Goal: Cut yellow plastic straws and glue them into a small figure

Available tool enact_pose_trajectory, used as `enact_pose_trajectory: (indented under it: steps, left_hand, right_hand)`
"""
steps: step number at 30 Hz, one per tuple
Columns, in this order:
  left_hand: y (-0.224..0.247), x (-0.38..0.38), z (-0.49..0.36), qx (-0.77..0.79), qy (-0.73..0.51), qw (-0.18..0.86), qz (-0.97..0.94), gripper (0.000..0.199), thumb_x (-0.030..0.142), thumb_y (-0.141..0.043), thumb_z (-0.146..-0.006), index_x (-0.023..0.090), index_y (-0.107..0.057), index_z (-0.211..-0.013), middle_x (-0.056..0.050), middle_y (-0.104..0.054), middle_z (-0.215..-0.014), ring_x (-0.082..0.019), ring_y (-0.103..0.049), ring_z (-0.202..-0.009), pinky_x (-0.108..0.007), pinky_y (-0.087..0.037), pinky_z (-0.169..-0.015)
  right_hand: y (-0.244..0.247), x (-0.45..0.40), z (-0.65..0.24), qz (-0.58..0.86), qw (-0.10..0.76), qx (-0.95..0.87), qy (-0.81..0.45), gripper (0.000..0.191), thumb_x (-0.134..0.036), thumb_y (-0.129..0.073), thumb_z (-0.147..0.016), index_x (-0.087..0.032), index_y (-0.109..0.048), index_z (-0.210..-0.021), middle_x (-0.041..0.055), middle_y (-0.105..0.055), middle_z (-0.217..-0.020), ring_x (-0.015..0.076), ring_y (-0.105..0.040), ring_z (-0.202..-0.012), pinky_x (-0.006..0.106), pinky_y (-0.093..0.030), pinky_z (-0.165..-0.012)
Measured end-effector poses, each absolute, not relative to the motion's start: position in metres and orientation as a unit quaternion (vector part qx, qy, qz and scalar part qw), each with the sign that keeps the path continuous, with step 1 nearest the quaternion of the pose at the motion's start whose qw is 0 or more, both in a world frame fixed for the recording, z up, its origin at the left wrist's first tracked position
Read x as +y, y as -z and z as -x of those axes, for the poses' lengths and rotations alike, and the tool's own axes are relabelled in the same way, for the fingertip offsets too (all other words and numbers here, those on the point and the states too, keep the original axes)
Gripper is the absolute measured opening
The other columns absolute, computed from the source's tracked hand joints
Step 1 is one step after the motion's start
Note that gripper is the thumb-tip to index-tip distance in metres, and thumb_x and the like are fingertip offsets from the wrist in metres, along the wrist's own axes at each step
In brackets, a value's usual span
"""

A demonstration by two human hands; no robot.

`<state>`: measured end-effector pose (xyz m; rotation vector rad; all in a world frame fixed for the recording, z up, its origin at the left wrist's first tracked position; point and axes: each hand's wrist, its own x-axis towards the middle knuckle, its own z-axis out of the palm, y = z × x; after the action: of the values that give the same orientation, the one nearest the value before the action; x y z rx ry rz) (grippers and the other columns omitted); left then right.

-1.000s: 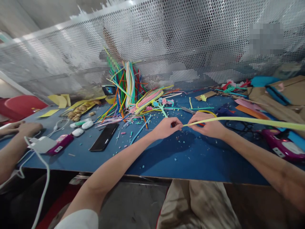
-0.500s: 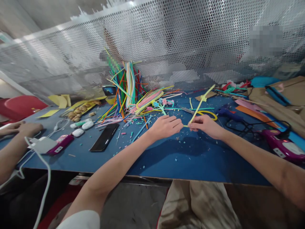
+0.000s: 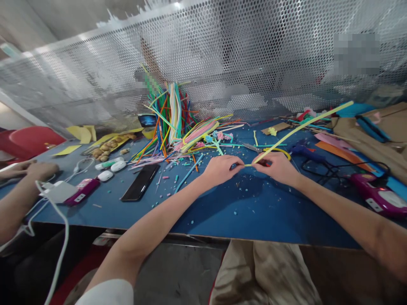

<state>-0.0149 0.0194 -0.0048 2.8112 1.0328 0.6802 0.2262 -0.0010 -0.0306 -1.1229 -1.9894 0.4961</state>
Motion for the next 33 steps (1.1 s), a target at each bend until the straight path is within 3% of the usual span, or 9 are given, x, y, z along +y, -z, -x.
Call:
enact_pose_trajectory:
  steps: [5,10,13,16,21,24,30,33]
  left_hand:
    - [-0.002,0.016,0.012,0.355,-0.212,0.220,-0.883,0.039,0.045,-0.046,-0.098,0.018,-0.073,-0.094,-0.003,-0.073,-0.083,-0.011,-0.060,-0.067,-0.023,-0.041,-0.066]
    - [-0.007,0.021,0.017,0.356,-0.111,0.505,-0.778,0.054,0.059,-0.048,-0.091,0.013,-0.074,-0.101,-0.010,-0.075,-0.091,-0.008,-0.050,-0.059,-0.021,-0.033,-0.053]
    - [-0.007,0.027,0.020,0.375,-0.086,0.568,-0.728,0.053,0.061,-0.057,-0.084,0.015,-0.074,-0.104,-0.011,-0.075,-0.097,-0.006,-0.039,-0.054,-0.021,-0.024,-0.049]
    - [-0.006,0.029,0.021,0.393,-0.095,0.582,-0.705,0.050,0.059,-0.065,-0.078,0.017,-0.075,-0.103,-0.011,-0.074,-0.100,-0.006,-0.040,-0.056,-0.020,-0.023,-0.049]
    - [-0.006,0.025,0.017,0.388,-0.151,0.573,-0.706,0.042,0.052,-0.067,-0.078,0.016,-0.076,-0.097,-0.011,-0.075,-0.095,-0.006,-0.041,-0.055,-0.021,-0.026,-0.050]
    - [-0.009,0.020,0.015,0.380,-0.183,0.516,-0.745,0.041,0.050,-0.062,-0.083,0.014,-0.077,-0.096,-0.010,-0.075,-0.091,-0.007,-0.043,-0.056,-0.022,-0.029,-0.051]
    - [-0.011,0.014,0.014,0.364,-0.230,0.263,-0.863,0.037,0.046,-0.053,-0.092,0.018,-0.078,-0.090,-0.003,-0.072,-0.074,-0.010,-0.051,-0.060,-0.023,-0.034,-0.057]
    - [-0.004,0.015,0.014,0.356,-0.239,0.118,-0.896,0.029,0.040,-0.054,-0.093,0.024,-0.078,-0.093,-0.002,-0.073,-0.076,-0.012,-0.057,-0.067,-0.024,-0.036,-0.062]
  right_hand:
    - [0.025,0.001,-0.230,0.365,0.378,-0.844,-0.111,0.014,-0.027,-0.058,-0.090,-0.022,-0.070,-0.087,0.0029,-0.071,-0.086,0.0187,-0.063,-0.077,0.033,-0.050,-0.071]
    - [0.022,0.002,-0.236,0.240,0.343,-0.908,-0.036,0.020,-0.025,-0.050,-0.097,-0.019,-0.069,-0.103,0.0087,-0.071,-0.101,0.0199,-0.064,-0.091,0.035,-0.051,-0.085]
    - [0.020,0.000,-0.236,0.220,0.314,-0.923,0.026,0.022,-0.024,-0.049,-0.098,-0.020,-0.067,-0.110,0.0080,-0.071,-0.102,0.0200,-0.064,-0.095,0.035,-0.051,-0.088]
    - [0.019,-0.002,-0.233,0.226,0.313,-0.921,0.057,0.022,-0.023,-0.049,-0.098,-0.023,-0.067,-0.111,0.0064,-0.071,-0.102,0.0195,-0.064,-0.094,0.034,-0.051,-0.088]
    - [0.016,-0.005,-0.230,0.252,0.331,-0.909,0.022,0.018,-0.026,-0.053,-0.096,-0.023,-0.068,-0.106,0.0065,-0.072,-0.098,0.0194,-0.065,-0.090,0.034,-0.053,-0.083]
    - [0.016,-0.007,-0.230,0.273,0.360,-0.892,-0.001,0.016,-0.027,-0.057,-0.094,-0.024,-0.069,-0.104,0.0064,-0.072,-0.096,0.0197,-0.066,-0.089,0.034,-0.053,-0.082]
    - [0.018,-0.008,-0.229,0.342,0.394,-0.849,-0.084,0.016,-0.031,-0.057,-0.093,-0.025,-0.071,-0.097,0.0043,-0.074,-0.094,0.0205,-0.068,-0.086,0.036,-0.054,-0.081]
    - [0.020,-0.006,-0.227,0.369,0.415,-0.824,-0.115,0.017,-0.033,-0.058,-0.092,-0.023,-0.073,-0.092,0.0035,-0.075,-0.091,0.0216,-0.069,-0.084,0.037,-0.054,-0.081]
